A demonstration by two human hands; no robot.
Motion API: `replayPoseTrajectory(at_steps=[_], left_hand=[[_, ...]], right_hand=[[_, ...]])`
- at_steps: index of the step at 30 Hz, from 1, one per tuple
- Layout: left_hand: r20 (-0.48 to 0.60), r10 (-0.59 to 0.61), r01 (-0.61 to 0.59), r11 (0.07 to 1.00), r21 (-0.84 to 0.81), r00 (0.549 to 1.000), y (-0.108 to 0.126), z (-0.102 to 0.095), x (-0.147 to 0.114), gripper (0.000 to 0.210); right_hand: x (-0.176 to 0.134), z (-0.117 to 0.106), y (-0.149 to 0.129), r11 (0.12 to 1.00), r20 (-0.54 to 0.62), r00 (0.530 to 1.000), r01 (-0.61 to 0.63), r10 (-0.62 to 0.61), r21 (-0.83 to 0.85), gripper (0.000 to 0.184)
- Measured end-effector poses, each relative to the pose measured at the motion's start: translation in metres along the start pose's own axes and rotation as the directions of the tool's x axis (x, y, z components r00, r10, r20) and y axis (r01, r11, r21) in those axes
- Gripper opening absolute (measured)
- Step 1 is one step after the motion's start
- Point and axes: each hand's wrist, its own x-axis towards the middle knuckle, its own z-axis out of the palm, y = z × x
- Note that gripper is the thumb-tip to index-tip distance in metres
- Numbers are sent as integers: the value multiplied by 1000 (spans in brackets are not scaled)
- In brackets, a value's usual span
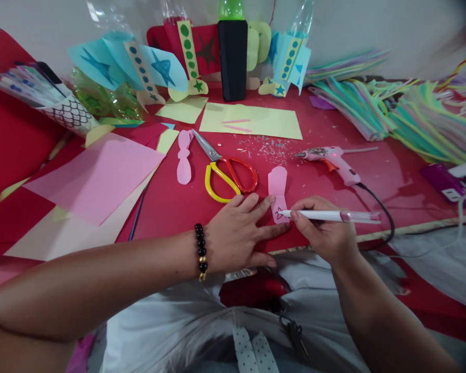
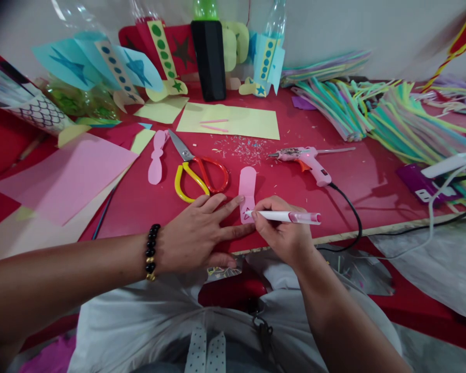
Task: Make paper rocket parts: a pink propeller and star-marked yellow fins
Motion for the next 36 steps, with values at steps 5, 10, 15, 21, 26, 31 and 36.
replayPoseTrajectory(at_steps=[5,10,15,21,26,31,36], left_hand=[[-7,-1,1,1000,1,1000,0,1,0,74],[-9,-5,5,1000,-7,1000,0,1,0,74],[-8,-5,5,1000,-5,1000,0,1,0,75],[-2,-7,7,1000,-8,1000,1,0,0,75],[0,-4,4,1000,0,1000,0,-1,-1,74],[11,-5,5,1000,-2,1000,0,-2,0,73],[14,-11,11,1000,8,1000,1,-2,0,73]], right_hand=[[1,2,0,1000,23,1000,1,-1,-2,6],[1,0,0,1000,60,998,31,-30,-6,4],[1,0,0,999,80,996,38,-38,6,3],[0,0,-2,1000,46,999,-14,13,27,6],[-1,0,-4,996,-29,997,-70,71,46,11],[-1,-1,-3,995,-62,993,-96,98,35,13],[-2,-1,1,996,-84,993,-85,88,41,10]])
